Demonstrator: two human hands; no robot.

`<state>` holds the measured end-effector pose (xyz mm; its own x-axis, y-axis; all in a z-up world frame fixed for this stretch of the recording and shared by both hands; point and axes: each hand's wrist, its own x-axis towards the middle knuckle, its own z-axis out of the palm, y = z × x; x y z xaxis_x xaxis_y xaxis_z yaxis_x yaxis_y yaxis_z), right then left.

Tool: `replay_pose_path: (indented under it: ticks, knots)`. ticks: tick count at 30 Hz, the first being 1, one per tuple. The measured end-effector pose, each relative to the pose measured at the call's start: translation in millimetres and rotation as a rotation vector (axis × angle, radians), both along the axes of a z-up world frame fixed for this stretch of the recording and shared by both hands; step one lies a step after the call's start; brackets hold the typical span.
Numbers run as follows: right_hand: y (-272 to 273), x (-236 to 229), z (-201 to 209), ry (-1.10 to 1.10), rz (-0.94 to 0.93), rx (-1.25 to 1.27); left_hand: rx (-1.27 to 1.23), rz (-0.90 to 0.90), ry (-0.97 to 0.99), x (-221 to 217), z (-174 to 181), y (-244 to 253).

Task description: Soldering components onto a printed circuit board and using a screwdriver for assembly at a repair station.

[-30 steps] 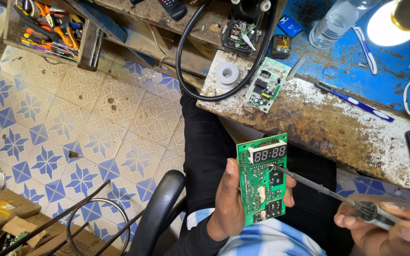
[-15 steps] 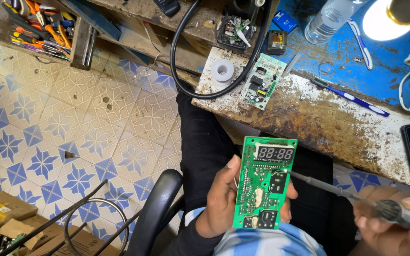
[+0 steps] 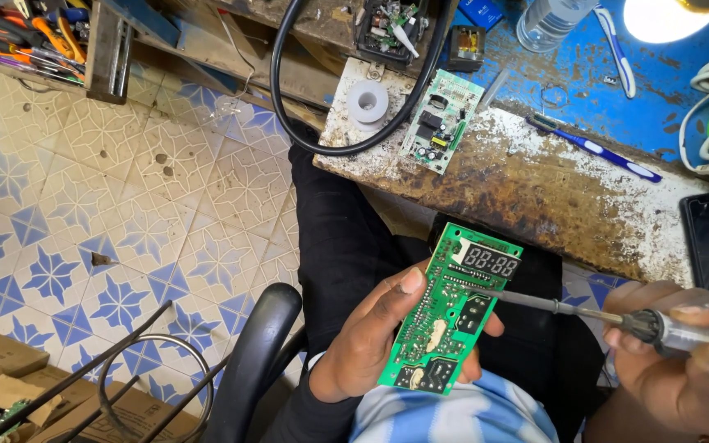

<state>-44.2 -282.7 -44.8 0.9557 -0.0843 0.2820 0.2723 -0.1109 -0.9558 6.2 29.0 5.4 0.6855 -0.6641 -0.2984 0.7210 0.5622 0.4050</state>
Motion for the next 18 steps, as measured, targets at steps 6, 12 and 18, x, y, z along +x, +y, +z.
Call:
replay_pose_path:
  ticks: [6,12,18]
  knots:
    - [-4.6,0.8,-1.5,-0.012,0.03,0.019,-0.041,-0.016,0.044,-0.1,1.5,-0.7]
    - [-9.4,-1.7,-2.9,0.005,0.016,-0.023,0.027,-0.029,-0.009,1.9,6.5,-0.2]
    - [-19.9,-2.1,-8.1,-0.05,0.097,-0.032,0.035,-0.045,-0.022,2.3,7.9,2.5]
